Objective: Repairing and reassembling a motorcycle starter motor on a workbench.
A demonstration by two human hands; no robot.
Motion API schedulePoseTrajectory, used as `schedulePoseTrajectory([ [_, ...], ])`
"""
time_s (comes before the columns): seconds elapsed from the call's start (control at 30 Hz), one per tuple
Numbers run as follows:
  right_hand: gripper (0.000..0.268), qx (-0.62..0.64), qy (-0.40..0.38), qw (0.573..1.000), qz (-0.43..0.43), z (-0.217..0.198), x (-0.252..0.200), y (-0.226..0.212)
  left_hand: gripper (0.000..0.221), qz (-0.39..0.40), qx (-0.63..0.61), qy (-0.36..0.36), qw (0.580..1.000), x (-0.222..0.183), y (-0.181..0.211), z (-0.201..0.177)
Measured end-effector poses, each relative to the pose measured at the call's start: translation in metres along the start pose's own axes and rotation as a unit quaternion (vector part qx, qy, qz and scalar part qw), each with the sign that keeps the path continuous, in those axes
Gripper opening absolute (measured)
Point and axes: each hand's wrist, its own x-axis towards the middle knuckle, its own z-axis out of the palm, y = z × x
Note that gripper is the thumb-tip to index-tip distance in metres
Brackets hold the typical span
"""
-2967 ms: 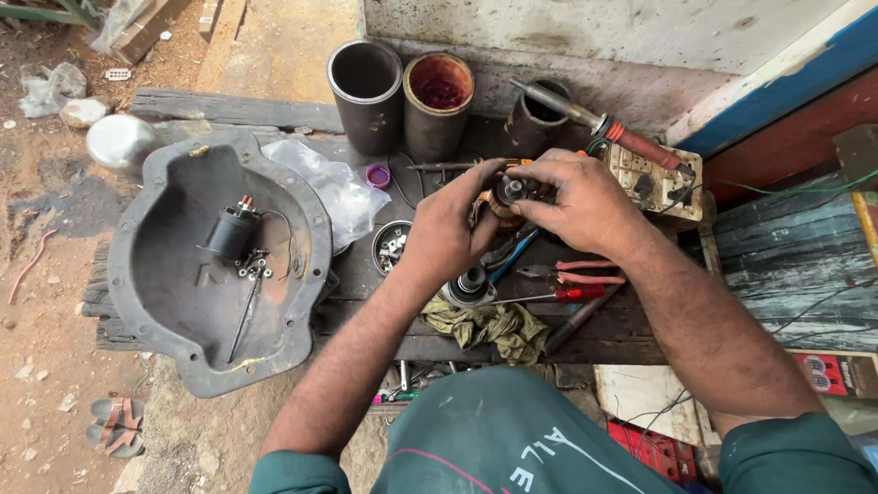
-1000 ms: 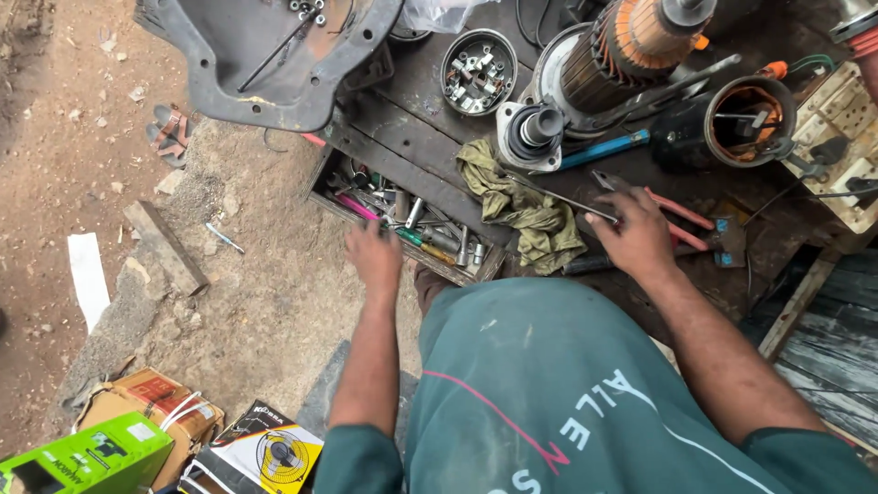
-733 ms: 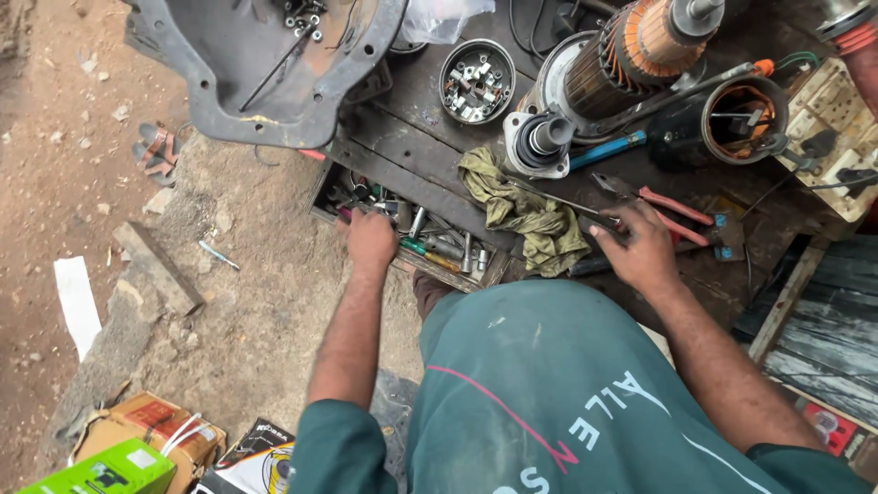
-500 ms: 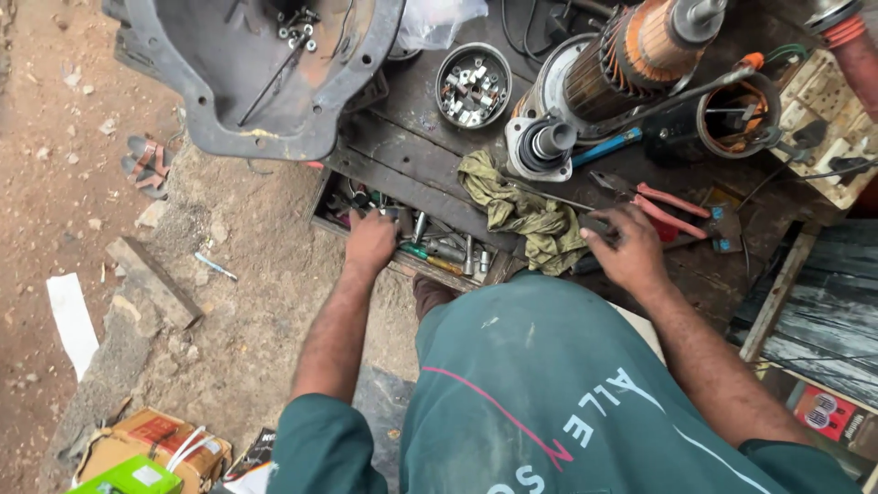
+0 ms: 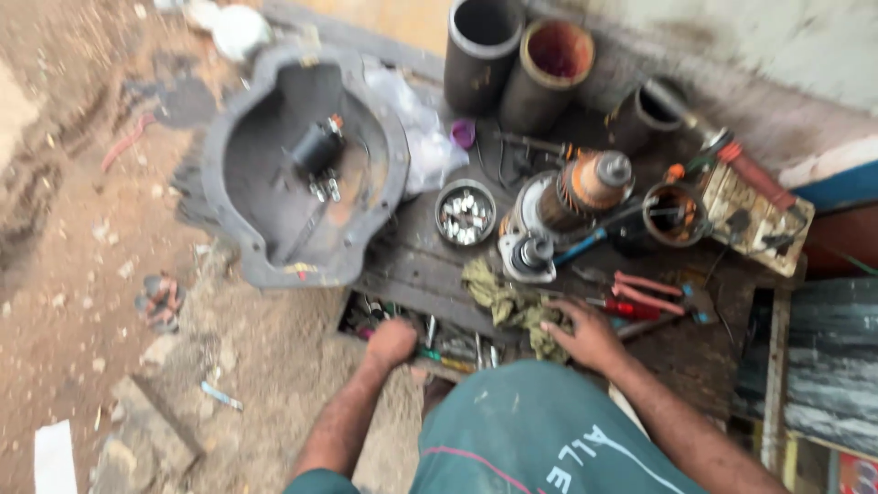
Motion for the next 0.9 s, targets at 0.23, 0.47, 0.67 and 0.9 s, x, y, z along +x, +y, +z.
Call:
schedulePoseTrajectory([
  [0.23, 0.045, 0.026, -0.087, 0.992, 0.085, -0.018, 0.002, -0.048, 0.016, 0.032, 0.000, -0.003, 0.999, -0.012, 0.001, -0.049],
  [0.47, 0.042, 0.036, -0.111, 0.993, 0.032, -0.024, 0.007, -0.093, 0.015, -0.015, -0.062, 0.039, 0.997, -0.051, -0.013, -0.108],
  [0.67, 0.053, 0.092, -0.145, 0.984, -0.046, -0.072, 0.020, -0.190, 0.013, 0.054, -0.056, 0.155, 0.985, -0.092, 0.069, -0.342],
  [0.9, 0.026, -0.026, -0.232, 0.967, -0.099, -0.119, 0.018, -0.214, 0.019, 0.174, -0.219, 0.275, 0.920, -0.073, 0.129, -0.466],
])
